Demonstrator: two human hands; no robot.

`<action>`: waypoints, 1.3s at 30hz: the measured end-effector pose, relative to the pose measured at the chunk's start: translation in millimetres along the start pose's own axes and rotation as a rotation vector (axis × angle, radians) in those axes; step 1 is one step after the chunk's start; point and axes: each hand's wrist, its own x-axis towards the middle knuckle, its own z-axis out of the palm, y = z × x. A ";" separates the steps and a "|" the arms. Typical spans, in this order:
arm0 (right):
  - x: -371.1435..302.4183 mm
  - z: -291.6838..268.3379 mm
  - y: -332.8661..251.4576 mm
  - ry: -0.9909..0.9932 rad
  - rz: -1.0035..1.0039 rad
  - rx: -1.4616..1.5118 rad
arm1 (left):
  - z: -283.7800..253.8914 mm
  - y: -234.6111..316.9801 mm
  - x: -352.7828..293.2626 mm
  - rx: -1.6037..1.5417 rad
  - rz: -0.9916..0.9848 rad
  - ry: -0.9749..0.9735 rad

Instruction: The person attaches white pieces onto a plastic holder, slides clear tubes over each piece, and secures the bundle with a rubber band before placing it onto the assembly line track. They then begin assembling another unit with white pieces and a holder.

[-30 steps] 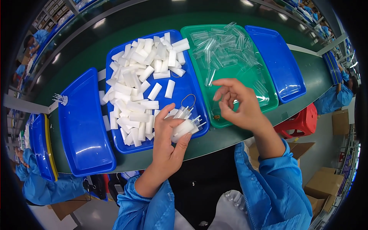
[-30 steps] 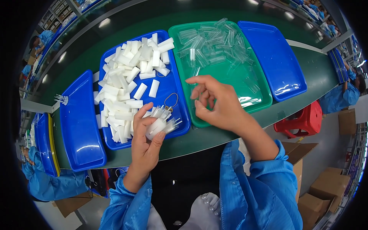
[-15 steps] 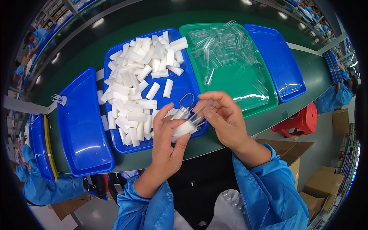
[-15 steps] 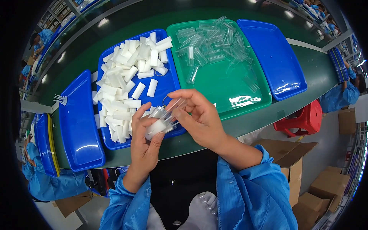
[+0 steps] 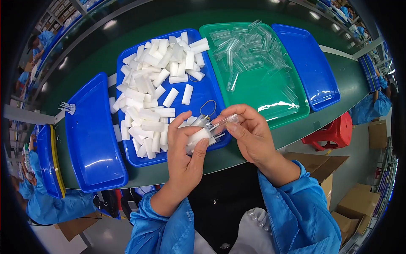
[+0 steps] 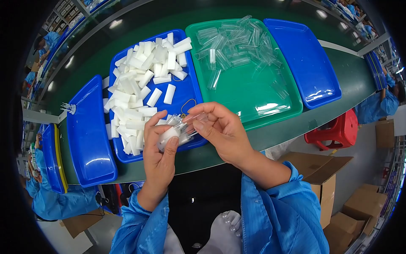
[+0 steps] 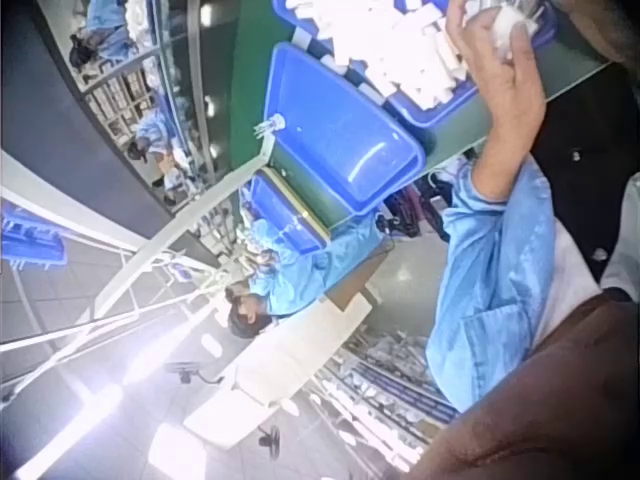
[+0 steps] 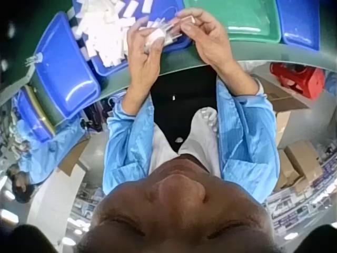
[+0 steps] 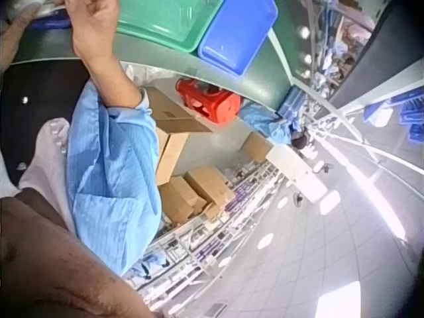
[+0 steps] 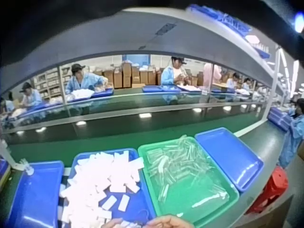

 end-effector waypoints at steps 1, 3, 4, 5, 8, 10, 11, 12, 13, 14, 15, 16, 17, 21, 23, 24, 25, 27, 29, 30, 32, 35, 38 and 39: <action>-0.6 0.1 0.6 0.001 0.000 0.002 | 0.3 -0.7 0.0 0.000 0.005 0.010; -1.6 -0.1 1.6 0.017 -0.001 -0.001 | 1.6 1.3 0.9 -0.032 -0.017 0.017; -1.7 0.1 1.9 0.016 0.000 0.002 | 1.8 2.1 1.2 -0.065 -0.038 0.027; -1.5 0.3 2.0 0.028 0.006 0.000 | 1.8 1.7 1.4 -0.062 -0.039 0.027; -0.9 0.0 0.5 0.033 0.004 -0.038 | 1.7 1.3 1.5 -0.029 -0.003 0.029; -0.9 0.4 -0.2 0.026 -0.003 -0.074 | 2.1 2.1 1.4 -0.083 -0.047 0.029; -0.7 0.8 -0.3 0.021 -0.022 -0.115 | 2.3 2.0 1.7 -0.083 -0.048 0.030; -0.6 1.2 -0.3 0.016 -0.041 -0.156 | 2.5 1.8 2.4 -0.082 -0.040 0.031; -0.8 2.2 -0.4 0.016 -0.040 -0.156 | 2.5 1.8 3.0 -0.081 -0.031 0.033; -1.6 3.6 -0.3 0.028 -0.065 -0.217 | 2.5 1.8 3.5 -0.080 -0.032 0.033; -2.1 4.4 0.0 0.041 -0.090 -0.278 | 2.7 1.9 4.0 -0.095 -0.036 0.034; -2.5 4.9 0.5 0.040 -0.090 -0.277 | 2.3 2.2 4.0 -0.109 -0.039 0.036; -2.9 5.2 1.3 0.030 -0.106 -0.251 | 2.1 1.6 3.6 -0.109 -0.040 0.037; -1.9 2.5 4.3 -0.016 -0.094 -0.097 | 1.5 -1.4 3.0 -0.105 -0.011 0.053; -1.3 0.1 5.1 -0.029 -0.070 -0.043 | 2.0 -1.5 2.8 -0.093 0.010 0.053; -1.4 -0.5 5.4 -0.043 -0.047 0.012 | 2.4 -0.8 2.7 -0.108 -0.003 0.059; -1.6 0.2 4.8 -0.044 -0.047 0.013 | 2.4 0.3 2.5 -0.122 -0.014 0.067; -2.4 2.5 3.3 -0.030 -0.075 -0.127 | 2.9 0.3 1.2 -0.144 -0.032 0.079; -2.2 6.4 4.9 0.009 -0.089 -0.194 | 3.1 -1.8 1.0 -0.165 -0.050 0.091; -2.4 7.7 5.6 0.047 -0.101 -0.261 | 3.0 -3.1 0.8 -0.185 -0.052 0.098; -1.9 8.2 5.0 0.039 -0.092 -0.236 | 2.5 -4.6 1.7 -0.203 -0.055 0.106; -2.8 7.6 5.3 0.028 -0.066 -0.156 | 1.3 -2.7 1.9 -0.201 -0.030 0.092; -3.2 2.9 8.7 0.008 -0.043 -0.044 | 2.0 -4.3 2.4 -0.177 0.015 0.082; -3.0 1.6 9.6 -0.011 -0.041 0.009 | 2.8 -4.0 2.4 -0.188 0.003 0.068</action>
